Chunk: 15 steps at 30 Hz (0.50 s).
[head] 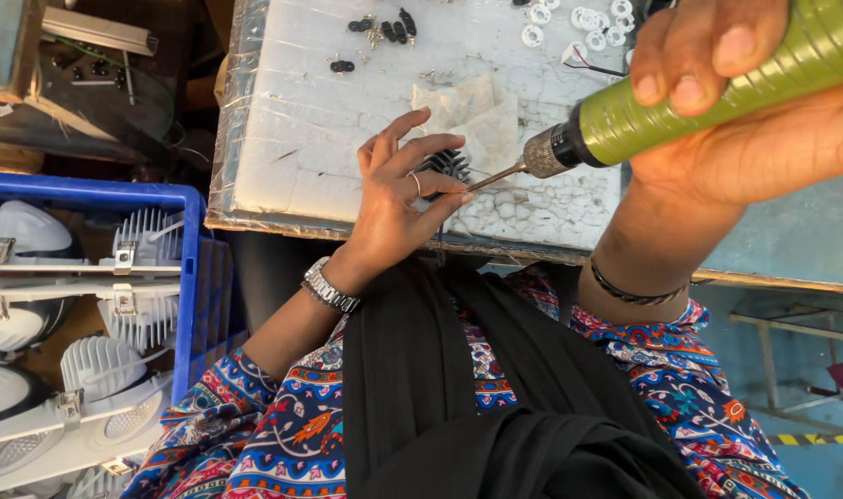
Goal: The person assembles LED fixtures by placing circular components onto a black heatsink and securing them using a powered screwdriver. The person handles several circular LED boards and small screws throughout the process.
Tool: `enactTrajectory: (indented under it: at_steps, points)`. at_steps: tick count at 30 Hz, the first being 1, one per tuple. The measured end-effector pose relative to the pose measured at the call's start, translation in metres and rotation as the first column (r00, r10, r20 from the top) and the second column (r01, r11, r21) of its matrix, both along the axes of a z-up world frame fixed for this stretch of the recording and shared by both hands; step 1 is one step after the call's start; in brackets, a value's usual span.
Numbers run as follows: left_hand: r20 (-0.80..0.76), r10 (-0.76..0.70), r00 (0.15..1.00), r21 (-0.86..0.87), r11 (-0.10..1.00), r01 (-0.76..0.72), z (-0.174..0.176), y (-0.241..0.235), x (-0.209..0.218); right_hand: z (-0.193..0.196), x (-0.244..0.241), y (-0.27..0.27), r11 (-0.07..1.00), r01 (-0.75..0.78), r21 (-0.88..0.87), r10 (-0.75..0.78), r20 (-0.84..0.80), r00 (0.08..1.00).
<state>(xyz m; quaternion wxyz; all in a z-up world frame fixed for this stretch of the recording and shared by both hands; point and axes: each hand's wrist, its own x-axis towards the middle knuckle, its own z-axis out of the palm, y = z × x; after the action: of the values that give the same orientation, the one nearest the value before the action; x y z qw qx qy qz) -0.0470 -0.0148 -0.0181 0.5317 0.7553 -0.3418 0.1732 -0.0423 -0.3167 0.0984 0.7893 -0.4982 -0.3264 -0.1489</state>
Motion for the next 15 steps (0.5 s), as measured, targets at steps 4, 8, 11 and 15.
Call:
enactTrajectory:
  at_steps: [4, 8, 11, 15]
  points:
    - [-0.034, -0.013, 0.999, -0.048, 0.999, 0.011, -0.003, 0.001, -0.001, 0.000, 0.000, 0.001, 1.000, -0.018, 0.008, 0.018, -0.003, 1.000]
    - [-0.022, -0.010, 1.000, -0.040, 0.999, 0.010, -0.004, 0.001, -0.004, 0.002, 0.001, 0.004, 1.000, -0.026, -0.001, 0.026, -0.003, 1.000]
    - [-0.002, 0.011, 1.000, -0.022, 1.000, -0.011, -0.002, 0.003, -0.005, 0.004, 0.002, 0.010, 1.000, -0.031, 0.001, 0.031, 0.002, 1.000]
    - [0.019, 0.072, 0.997, -0.019, 0.997, -0.072, -0.002, 0.002, 0.000, 0.008, 0.005, 0.024, 0.996, 0.036, -0.087, -0.032, 0.046, 0.998]
